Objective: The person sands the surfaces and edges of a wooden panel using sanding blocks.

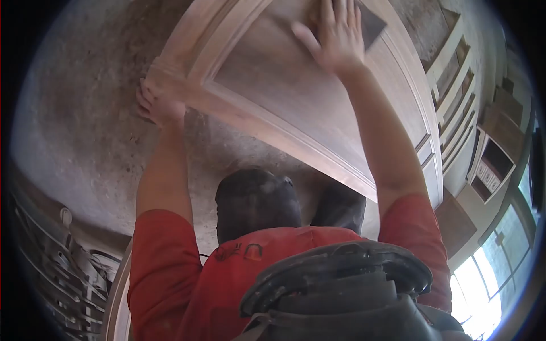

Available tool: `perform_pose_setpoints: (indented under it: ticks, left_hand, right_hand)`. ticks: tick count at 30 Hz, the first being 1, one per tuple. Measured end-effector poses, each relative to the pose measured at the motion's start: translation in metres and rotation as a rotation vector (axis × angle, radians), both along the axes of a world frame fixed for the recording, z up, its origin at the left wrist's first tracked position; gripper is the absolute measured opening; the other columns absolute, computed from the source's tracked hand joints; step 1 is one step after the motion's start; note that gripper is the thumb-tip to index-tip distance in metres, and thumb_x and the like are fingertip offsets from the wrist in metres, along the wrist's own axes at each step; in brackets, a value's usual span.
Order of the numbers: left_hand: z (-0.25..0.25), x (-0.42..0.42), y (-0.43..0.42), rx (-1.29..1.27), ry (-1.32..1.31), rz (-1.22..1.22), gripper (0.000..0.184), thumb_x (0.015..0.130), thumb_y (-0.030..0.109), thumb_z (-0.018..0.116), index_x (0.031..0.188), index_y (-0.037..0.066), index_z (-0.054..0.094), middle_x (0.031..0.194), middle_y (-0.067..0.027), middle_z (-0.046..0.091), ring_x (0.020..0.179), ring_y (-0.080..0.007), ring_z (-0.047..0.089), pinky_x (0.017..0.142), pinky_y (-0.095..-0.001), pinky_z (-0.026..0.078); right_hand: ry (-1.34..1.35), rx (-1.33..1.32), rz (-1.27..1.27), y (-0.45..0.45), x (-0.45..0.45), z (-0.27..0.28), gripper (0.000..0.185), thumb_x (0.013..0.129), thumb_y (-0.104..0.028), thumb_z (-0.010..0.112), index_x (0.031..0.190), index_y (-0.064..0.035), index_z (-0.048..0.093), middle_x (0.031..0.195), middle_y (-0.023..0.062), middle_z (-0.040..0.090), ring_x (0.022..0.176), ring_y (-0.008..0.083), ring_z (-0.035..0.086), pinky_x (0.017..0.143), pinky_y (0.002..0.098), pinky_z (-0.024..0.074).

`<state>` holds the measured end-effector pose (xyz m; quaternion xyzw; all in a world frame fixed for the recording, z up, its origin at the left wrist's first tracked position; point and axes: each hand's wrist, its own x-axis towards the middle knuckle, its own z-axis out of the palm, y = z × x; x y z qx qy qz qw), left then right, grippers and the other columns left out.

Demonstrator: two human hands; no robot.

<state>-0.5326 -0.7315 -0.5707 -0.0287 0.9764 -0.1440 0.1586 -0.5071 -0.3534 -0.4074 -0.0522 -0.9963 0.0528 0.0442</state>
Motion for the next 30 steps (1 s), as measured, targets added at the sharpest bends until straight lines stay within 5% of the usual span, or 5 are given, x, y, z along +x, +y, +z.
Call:
perform_pose_setpoints:
  ticks: [2, 9, 21, 26, 30]
  left_hand:
    - [0.003, 0.001, 0.000, 0.190, 0.157, -0.039, 0.086, 0.082, 0.042, 0.064, 0.151, 0.014, 0.022, 0.158, -0.0024, 0.014, 0.147, -0.0269, 0.009, 0.114, -0.0540, 0.012]
    - [-0.010, 0.001, -0.008, 0.157, 0.184, -0.076, 0.089, 0.080, 0.046, 0.067, 0.152, 0.016, 0.023, 0.159, -0.0016, 0.014, 0.147, -0.0264, 0.011, 0.112, -0.0573, 0.015]
    - [-0.043, 0.004, -0.033, -0.120, 0.088, -0.237, 0.096, 0.082, 0.063, 0.060, 0.149, 0.005, 0.024, 0.152, -0.0223, 0.022, 0.141, -0.0415, 0.018, 0.108, -0.0602, 0.021]
    - [-0.054, 0.000, -0.043, -0.163, 0.167, -0.275, 0.094, 0.081, 0.062, 0.061, 0.147, 0.003, 0.028, 0.150, -0.0221, 0.026, 0.138, -0.0435, 0.022, 0.107, -0.0604, 0.021]
    - [-0.049, 0.000, -0.043, -0.058, 0.267, -0.339, 0.093, 0.079, 0.062, 0.062, 0.145, 0.003, 0.032, 0.147, -0.0207, 0.031, 0.135, -0.0433, 0.026, 0.106, -0.0606, 0.023]
  right_hand:
    - [0.037, 0.108, -0.063, -0.052, -0.025, 0.004, 0.075, 0.092, -0.045, 0.057, 0.147, -0.0003, 0.033, 0.155, 0.0218, 0.027, 0.145, 0.0376, 0.021, 0.118, 0.0477, 0.0204]
    - [-0.247, -0.425, 0.453, -0.133, 0.070, 0.027, 0.094, 0.083, -0.063, 0.058, 0.146, 0.0012, 0.032, 0.153, 0.0269, 0.026, 0.144, 0.0419, 0.023, 0.116, 0.0538, 0.0203]
    - [-0.073, 0.020, -0.404, 0.130, 0.246, 0.004, 0.082, 0.084, -0.028, 0.072, 0.148, -0.0025, 0.028, 0.154, 0.0215, 0.027, 0.144, 0.0388, 0.022, 0.118, 0.0452, 0.0204]
    - [-0.084, -0.035, -1.072, 0.124, 0.308, -0.010, 0.085, 0.091, -0.050, 0.056, 0.151, -0.0007, 0.021, 0.156, 0.0242, 0.021, 0.144, 0.0390, 0.020, 0.118, 0.0467, 0.0185]
    - [-0.252, -0.011, -0.529, -0.028, 0.164, 0.006, 0.097, 0.087, -0.067, 0.051, 0.151, -0.0002, 0.022, 0.158, 0.0238, 0.016, 0.145, 0.0403, 0.017, 0.118, 0.0522, 0.0138]
